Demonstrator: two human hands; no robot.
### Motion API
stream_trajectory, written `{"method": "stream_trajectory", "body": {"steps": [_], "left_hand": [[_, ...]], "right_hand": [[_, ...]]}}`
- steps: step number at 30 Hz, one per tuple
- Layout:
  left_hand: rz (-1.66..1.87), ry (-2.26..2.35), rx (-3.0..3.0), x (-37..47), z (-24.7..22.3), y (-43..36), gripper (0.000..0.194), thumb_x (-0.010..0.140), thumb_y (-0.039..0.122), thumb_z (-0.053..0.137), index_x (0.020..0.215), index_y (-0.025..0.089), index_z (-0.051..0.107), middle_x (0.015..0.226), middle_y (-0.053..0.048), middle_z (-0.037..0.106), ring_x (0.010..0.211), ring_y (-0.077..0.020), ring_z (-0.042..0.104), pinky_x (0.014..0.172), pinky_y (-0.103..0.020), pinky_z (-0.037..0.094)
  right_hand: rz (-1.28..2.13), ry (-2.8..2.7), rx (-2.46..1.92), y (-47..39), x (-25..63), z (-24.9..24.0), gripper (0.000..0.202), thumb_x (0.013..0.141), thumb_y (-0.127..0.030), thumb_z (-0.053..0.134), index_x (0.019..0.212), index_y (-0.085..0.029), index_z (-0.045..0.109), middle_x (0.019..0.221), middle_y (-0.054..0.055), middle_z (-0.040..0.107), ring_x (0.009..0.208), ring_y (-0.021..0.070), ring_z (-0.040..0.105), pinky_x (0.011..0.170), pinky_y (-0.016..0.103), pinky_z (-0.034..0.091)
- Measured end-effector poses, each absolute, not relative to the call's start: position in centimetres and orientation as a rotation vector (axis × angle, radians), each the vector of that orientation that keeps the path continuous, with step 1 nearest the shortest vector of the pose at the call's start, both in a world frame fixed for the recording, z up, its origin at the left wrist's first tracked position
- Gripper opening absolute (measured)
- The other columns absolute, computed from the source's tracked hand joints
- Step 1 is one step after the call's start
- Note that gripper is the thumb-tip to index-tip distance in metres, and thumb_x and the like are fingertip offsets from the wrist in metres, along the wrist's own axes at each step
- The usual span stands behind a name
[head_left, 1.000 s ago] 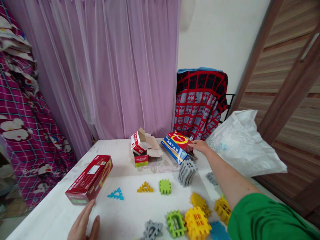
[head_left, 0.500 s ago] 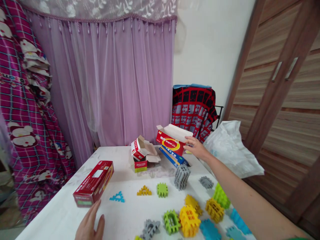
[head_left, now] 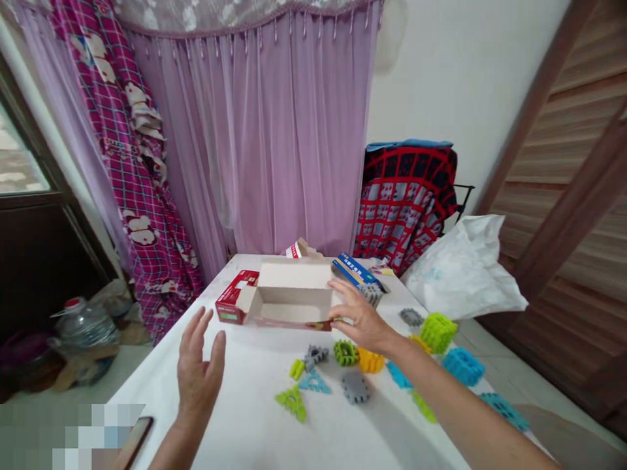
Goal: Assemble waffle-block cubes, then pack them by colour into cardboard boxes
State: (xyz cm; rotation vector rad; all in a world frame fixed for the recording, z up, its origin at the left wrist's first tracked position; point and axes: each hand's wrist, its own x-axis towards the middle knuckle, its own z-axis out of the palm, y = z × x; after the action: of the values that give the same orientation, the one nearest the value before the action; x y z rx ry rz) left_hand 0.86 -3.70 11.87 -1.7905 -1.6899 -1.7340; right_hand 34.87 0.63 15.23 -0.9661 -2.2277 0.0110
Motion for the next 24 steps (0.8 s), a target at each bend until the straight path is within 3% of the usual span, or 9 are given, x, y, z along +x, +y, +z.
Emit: {"method": "stream_trajectory", "body": {"steps": [4, 10, 14, 17, 21, 24], "left_hand": [[-1.593, -1.759, -1.949, -1.9, 13.5, -4.2, 0.049, 0.088, 0.051, 0.048, 0.127, 0.022, 0.059, 0.138, -0.011, 0.058, 0.131, -0.026, 0.052, 0.112, -0.044, 0.039], [-1.488, -2.165, -2.073, -4.0, 8.3, -3.3, 0.059, 0.08, 0.063, 0.051, 0.125, 0.025, 0.06, 0.138, -0.009, 0.059, 0.127, -0.0278, 0.056, 0.1, -0.041, 0.052], [-1.487, -2.159, -2.13, -2.7, 5.3, -2.8, 0.062, 0.079, 0.064, 0.052, 0.125, 0.023, 0.06, 0.137, -0.011, 0.059, 0.128, -0.0302, 0.055, 0.107, -0.047, 0.046], [-1.386, -2.087, -2.153, -1.7, 3.6, -2.3, 0.071, 0.077, 0.065, 0.053, 0.132, 0.021, 0.056, 0.142, -0.015, 0.053, 0.13, -0.0328, 0.052, 0.107, -0.05, 0.045], [-1.181, -1.937, -2.178, -1.6, 1.6, -1.8, 0.074, 0.077, 0.065, 0.053, 0.136, 0.021, 0.053, 0.143, -0.019, 0.05, 0.126, -0.0358, 0.055, 0.1, -0.052, 0.05], [-1.074, -1.782, -2.144, -2.6, 0.1, -1.4, 0.064, 0.079, 0.061, 0.053, 0.134, 0.027, 0.056, 0.144, -0.018, 0.049, 0.115, -0.0358, 0.062, 0.089, -0.052, 0.055]], "right_hand": [[0.135, -2.363, -0.902, 0.9, 30.1, 13.3, 0.018, 0.075, -0.013, 0.073, 0.087, -0.026, 0.077, 0.151, 0.009, 0.042, 0.142, 0.0324, 0.031, 0.111, 0.055, 0.031], [0.235, -2.488, -0.908, 3.2, 27.3, 11.2, 0.015, 0.075, -0.019, 0.076, 0.086, -0.028, 0.078, 0.151, 0.007, 0.044, 0.143, 0.0312, 0.03, 0.111, 0.052, 0.03], [0.252, -2.496, -1.037, 4.7, 27.7, 9.8, 0.017, 0.074, -0.017, 0.074, 0.085, -0.028, 0.078, 0.149, 0.006, 0.047, 0.142, 0.0325, 0.031, 0.11, 0.053, 0.032], [0.21, -2.513, -1.052, 5.8, 29.0, 10.4, 0.027, 0.075, -0.015, 0.07, 0.098, -0.029, 0.076, 0.149, 0.007, 0.047, 0.14, 0.0308, 0.037, 0.109, 0.052, 0.034], [0.116, -2.354, -1.168, 9.0, 33.7, 14.6, 0.043, 0.083, -0.018, 0.061, 0.124, -0.028, 0.065, 0.134, 0.006, 0.062, 0.123, 0.022, 0.056, 0.106, 0.04, 0.04], [-0.034, -1.949, -1.921, 12.3, 39.4, 17.6, 0.037, 0.095, -0.026, 0.045, 0.127, -0.032, 0.062, 0.125, -0.001, 0.068, 0.115, 0.014, 0.061, 0.097, 0.025, 0.045]]}}
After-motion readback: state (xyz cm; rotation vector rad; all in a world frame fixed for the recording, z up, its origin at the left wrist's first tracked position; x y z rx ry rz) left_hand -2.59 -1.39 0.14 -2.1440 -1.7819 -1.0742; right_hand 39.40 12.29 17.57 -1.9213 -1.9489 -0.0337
